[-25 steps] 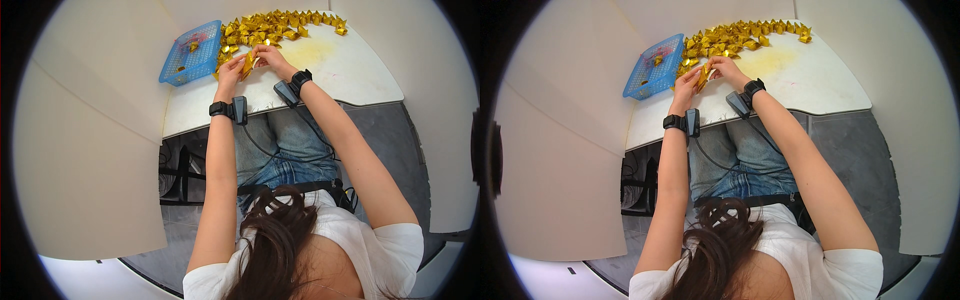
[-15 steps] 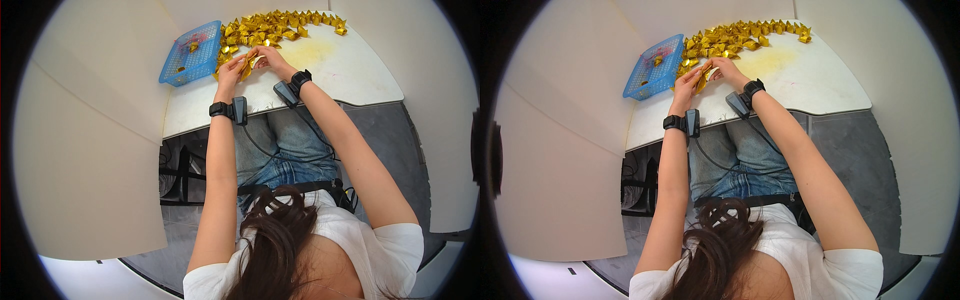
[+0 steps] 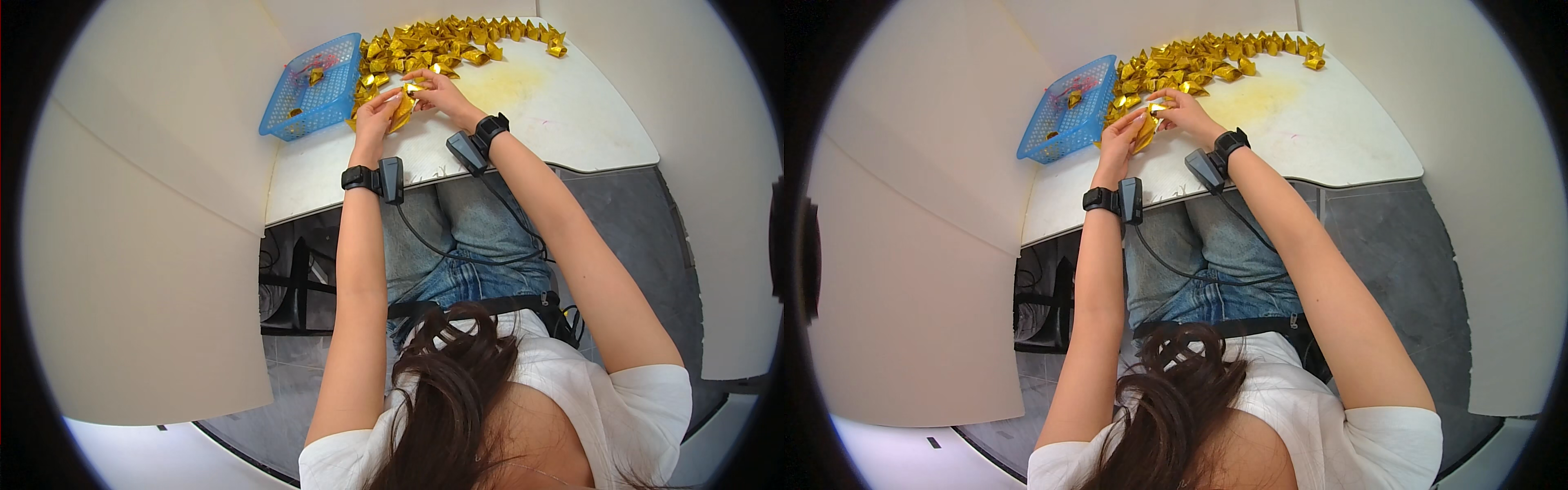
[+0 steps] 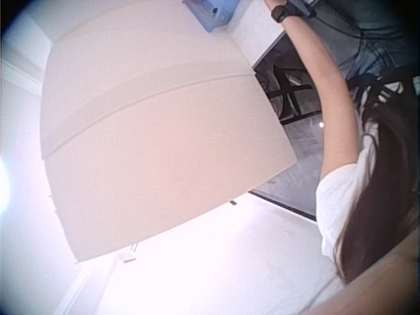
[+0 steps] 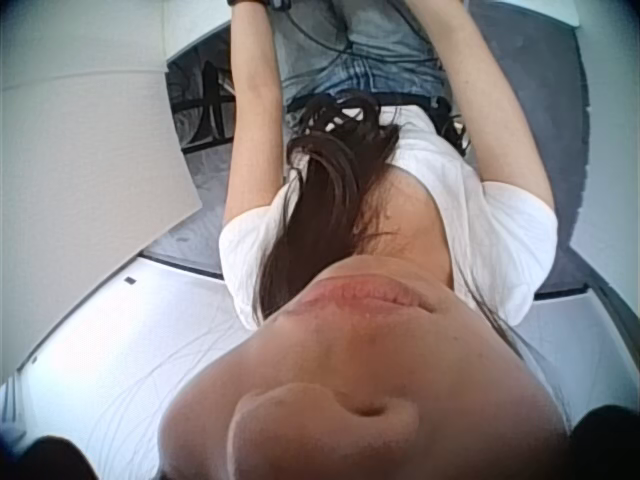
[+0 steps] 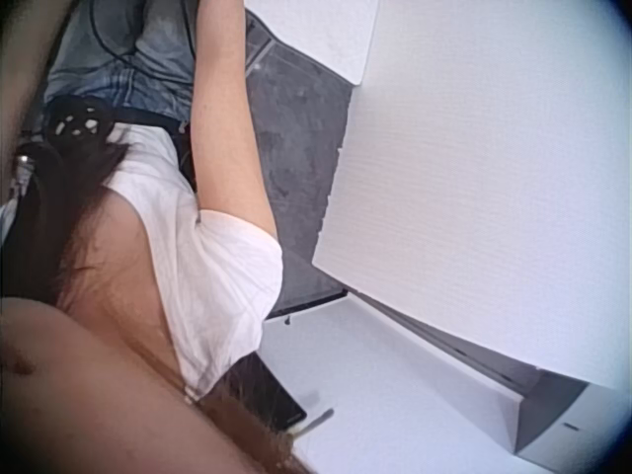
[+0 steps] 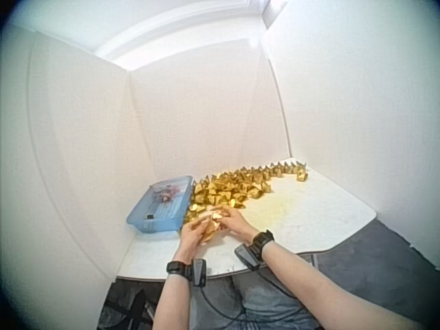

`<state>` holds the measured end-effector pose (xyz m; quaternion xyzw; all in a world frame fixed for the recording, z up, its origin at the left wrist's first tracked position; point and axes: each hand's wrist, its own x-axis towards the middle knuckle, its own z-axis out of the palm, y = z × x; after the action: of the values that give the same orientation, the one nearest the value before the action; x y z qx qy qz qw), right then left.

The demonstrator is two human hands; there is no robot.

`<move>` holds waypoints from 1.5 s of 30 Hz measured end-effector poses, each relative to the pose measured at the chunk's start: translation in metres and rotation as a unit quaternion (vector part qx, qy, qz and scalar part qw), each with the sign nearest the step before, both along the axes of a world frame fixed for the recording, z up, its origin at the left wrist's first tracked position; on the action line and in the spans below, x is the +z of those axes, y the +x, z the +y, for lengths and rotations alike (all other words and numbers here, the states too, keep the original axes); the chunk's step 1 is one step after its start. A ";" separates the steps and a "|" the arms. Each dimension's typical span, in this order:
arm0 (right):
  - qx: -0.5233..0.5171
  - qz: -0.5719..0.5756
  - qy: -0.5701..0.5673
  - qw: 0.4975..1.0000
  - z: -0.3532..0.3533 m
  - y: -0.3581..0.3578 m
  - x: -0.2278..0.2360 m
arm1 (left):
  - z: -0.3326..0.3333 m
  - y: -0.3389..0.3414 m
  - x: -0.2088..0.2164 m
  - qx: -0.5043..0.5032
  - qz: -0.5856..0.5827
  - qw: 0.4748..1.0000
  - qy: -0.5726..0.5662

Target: Folding gold-colored paper into traditional ingot shapes.

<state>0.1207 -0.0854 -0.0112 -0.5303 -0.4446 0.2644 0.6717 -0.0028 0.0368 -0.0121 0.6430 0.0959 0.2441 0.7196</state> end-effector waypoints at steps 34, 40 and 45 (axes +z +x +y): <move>-0.017 -0.049 0.000 0.999 0.006 0.011 -0.007 | -0.003 -0.002 0.004 0.023 -0.002 0.996 0.081; 0.006 -0.033 0.047 0.998 0.008 0.013 -0.010 | 0.005 -0.001 -0.001 0.073 -0.019 0.994 0.079; -0.019 -0.078 0.052 0.995 0.006 0.012 -0.009 | 0.007 0.000 -0.004 0.154 -0.010 0.982 0.106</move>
<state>0.1330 -0.0795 -0.0206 -0.5224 -0.4984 0.1859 0.6664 -0.0032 0.0438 -0.0161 0.6904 0.1599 0.3674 0.6023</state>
